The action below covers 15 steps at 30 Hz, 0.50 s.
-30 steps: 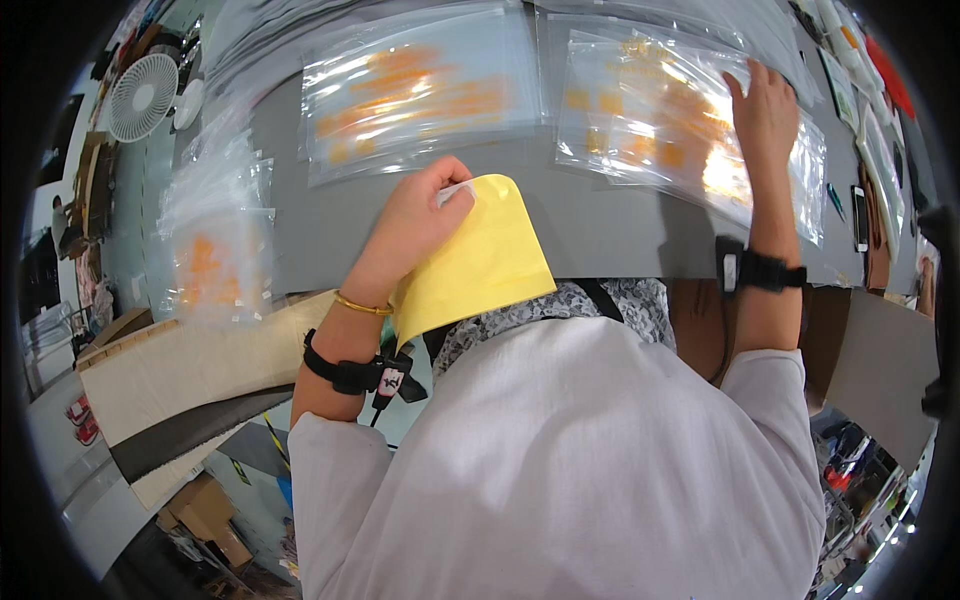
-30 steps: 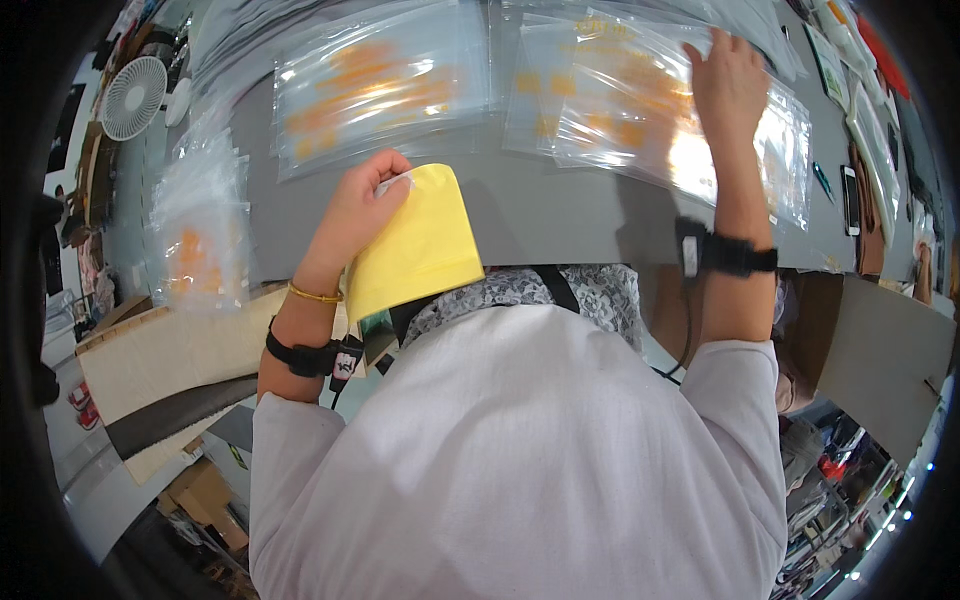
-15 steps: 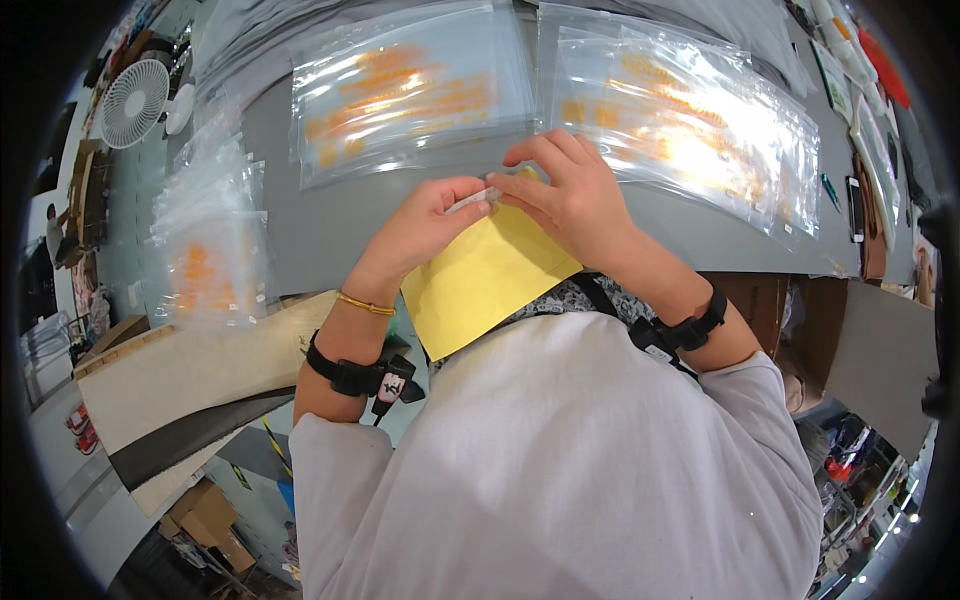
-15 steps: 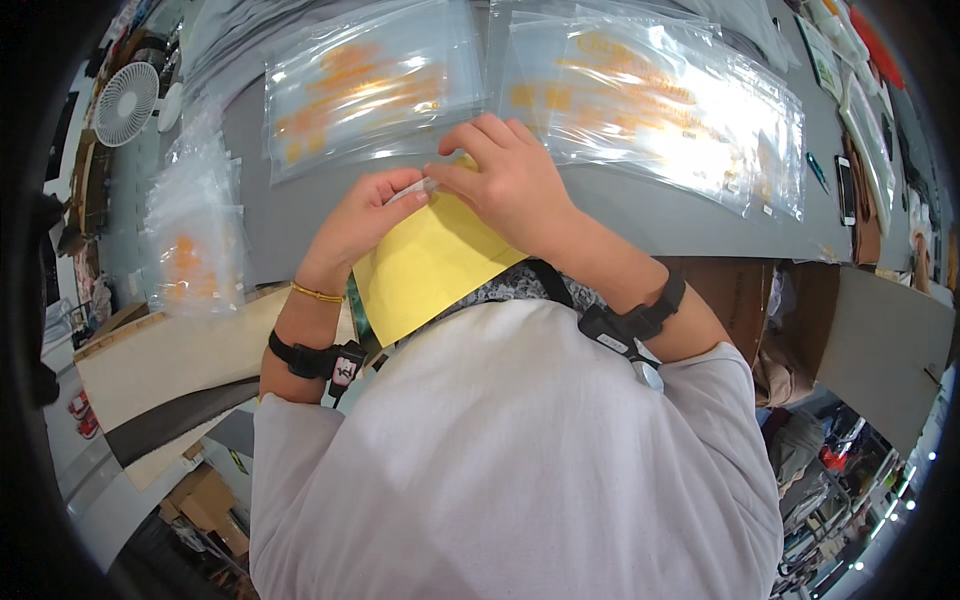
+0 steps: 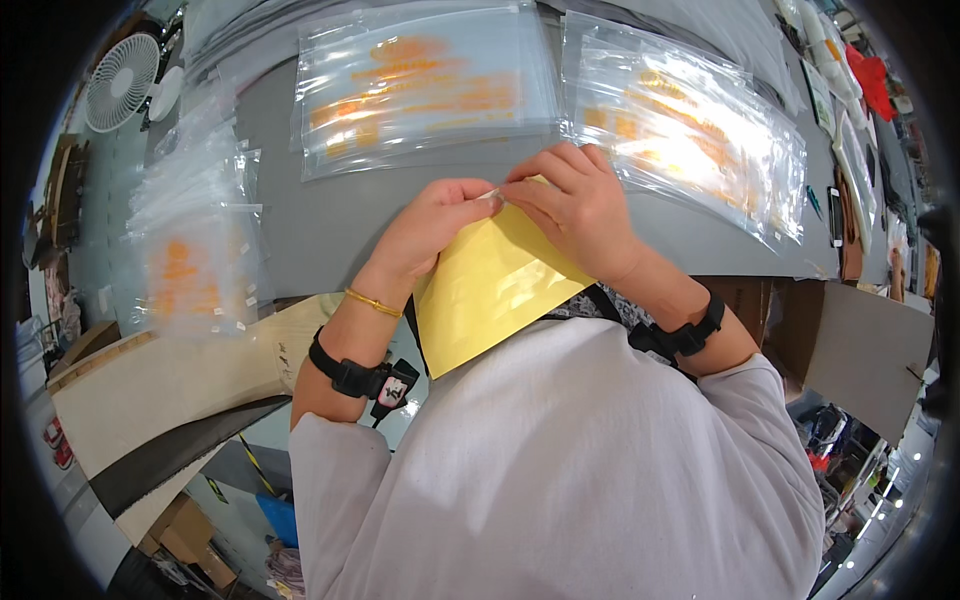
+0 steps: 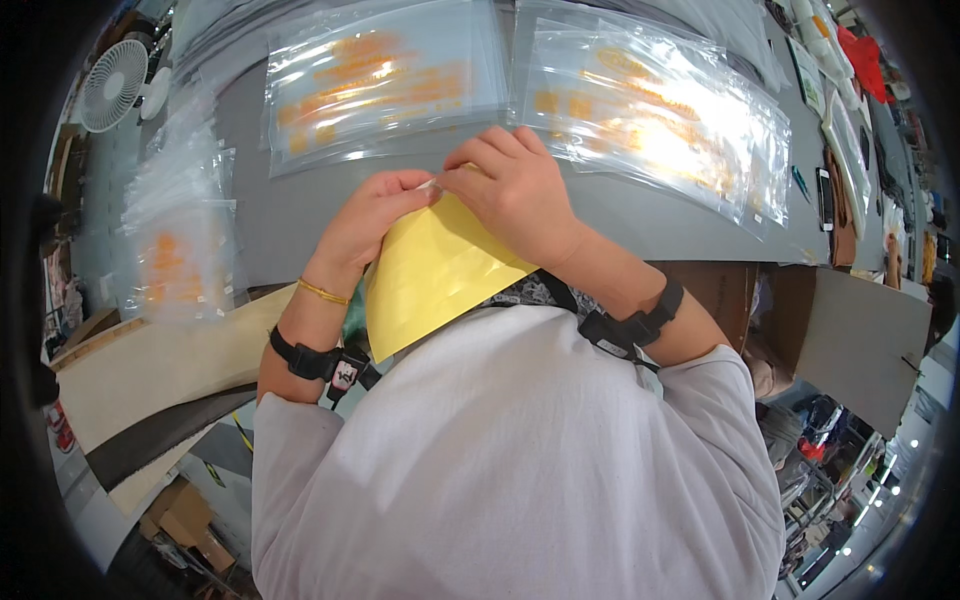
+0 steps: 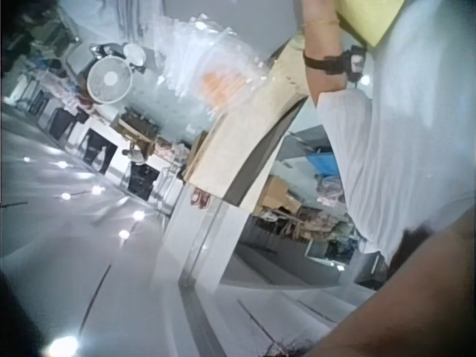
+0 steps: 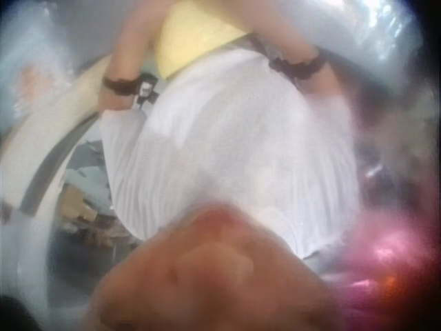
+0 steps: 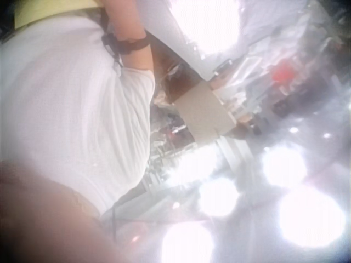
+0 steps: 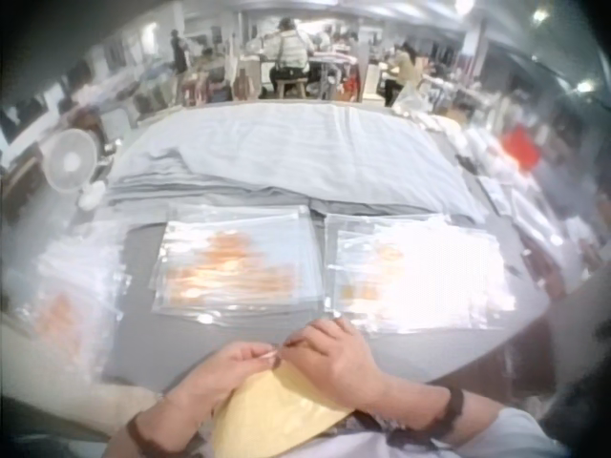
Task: The person folds gray garments and places them into clear plastic bags on a work table. The person repeatedly picks up a garment, folds it, inserts it into a bag, and sets the bag aside.
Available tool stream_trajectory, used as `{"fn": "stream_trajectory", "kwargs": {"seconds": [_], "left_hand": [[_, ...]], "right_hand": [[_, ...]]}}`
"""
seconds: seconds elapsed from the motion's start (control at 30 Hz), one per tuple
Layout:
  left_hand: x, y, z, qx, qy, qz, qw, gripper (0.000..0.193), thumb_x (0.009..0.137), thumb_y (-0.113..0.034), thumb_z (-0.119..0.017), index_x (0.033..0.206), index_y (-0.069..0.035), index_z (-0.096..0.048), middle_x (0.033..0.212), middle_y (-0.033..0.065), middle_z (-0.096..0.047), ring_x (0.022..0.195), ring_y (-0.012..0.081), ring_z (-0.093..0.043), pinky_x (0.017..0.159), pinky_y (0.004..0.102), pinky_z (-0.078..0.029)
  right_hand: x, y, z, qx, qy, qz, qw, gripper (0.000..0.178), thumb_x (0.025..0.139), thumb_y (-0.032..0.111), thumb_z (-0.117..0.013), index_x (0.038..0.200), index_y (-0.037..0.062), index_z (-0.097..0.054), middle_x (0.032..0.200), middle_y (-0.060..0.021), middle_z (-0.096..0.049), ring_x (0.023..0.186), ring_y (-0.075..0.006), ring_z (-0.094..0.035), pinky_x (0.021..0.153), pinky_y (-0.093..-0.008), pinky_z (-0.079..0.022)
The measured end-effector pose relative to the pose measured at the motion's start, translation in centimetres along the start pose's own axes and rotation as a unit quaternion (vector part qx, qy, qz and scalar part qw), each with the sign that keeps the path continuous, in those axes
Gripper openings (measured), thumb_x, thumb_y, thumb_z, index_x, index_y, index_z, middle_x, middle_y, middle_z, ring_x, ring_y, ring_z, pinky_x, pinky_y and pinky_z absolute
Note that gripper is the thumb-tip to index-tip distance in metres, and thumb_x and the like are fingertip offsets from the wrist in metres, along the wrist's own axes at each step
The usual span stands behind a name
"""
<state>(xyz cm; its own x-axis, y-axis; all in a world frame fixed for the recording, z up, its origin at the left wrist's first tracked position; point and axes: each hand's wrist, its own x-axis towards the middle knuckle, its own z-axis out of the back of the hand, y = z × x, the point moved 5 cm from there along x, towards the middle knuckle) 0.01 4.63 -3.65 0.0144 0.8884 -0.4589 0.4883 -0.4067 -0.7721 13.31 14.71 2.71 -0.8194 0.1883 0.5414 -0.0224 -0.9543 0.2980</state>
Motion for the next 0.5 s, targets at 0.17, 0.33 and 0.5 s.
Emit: {"fn": "stream_trajectory", "kwargs": {"seconds": [0.17, 0.33, 0.5], "left_hand": [[-0.2, -1.5, -0.3, 0.115, -0.021, -0.030, 0.993, 0.022, 0.106, -0.021, -0.059, 0.107, -0.001, -0.069, 0.098, 0.0020, -0.073, 0.082, 0.0122, -0.069, 0.074, 0.0277, -0.052], [-1.0, -5.4, -1.3, 0.612, -0.106, -0.234, 0.748, 0.013, 0.100, -0.014, -0.063, 0.097, -0.002, -0.063, 0.097, 0.0081, -0.068, 0.089, 0.0239, -0.068, 0.076, 0.0373, -0.052], [1.5, -5.9, -1.9, 0.702, -0.111, -0.363, 0.603, 0.010, 0.093, -0.010, -0.065, 0.093, 0.000, -0.063, 0.122, 0.0137, -0.065, 0.114, 0.0347, -0.061, 0.093, 0.0462, -0.051]], "right_hand": [[0.9, -1.5, 0.2, 0.134, 0.007, -0.127, 0.983, 0.007, 0.086, 0.007, -0.077, 0.093, 0.0085, -0.075, 0.104, -0.0005, -0.071, 0.100, -0.0183, -0.065, 0.084, -0.0335, -0.048], [2.6, -8.9, -1.5, 0.283, 0.006, -0.340, 0.897, 0.013, 0.093, 0.013, -0.075, 0.094, -0.0003, -0.076, 0.105, -0.0078, -0.072, 0.096, -0.0184, -0.067, 0.089, -0.0318, -0.051], [3.0, -13.3, -5.6, 0.191, 0.078, -0.361, 0.909, 0.023, 0.089, 0.024, -0.078, 0.094, 0.0015, -0.079, 0.107, -0.0057, -0.073, 0.094, -0.0204, -0.068, 0.091, -0.0339, -0.048]]}}
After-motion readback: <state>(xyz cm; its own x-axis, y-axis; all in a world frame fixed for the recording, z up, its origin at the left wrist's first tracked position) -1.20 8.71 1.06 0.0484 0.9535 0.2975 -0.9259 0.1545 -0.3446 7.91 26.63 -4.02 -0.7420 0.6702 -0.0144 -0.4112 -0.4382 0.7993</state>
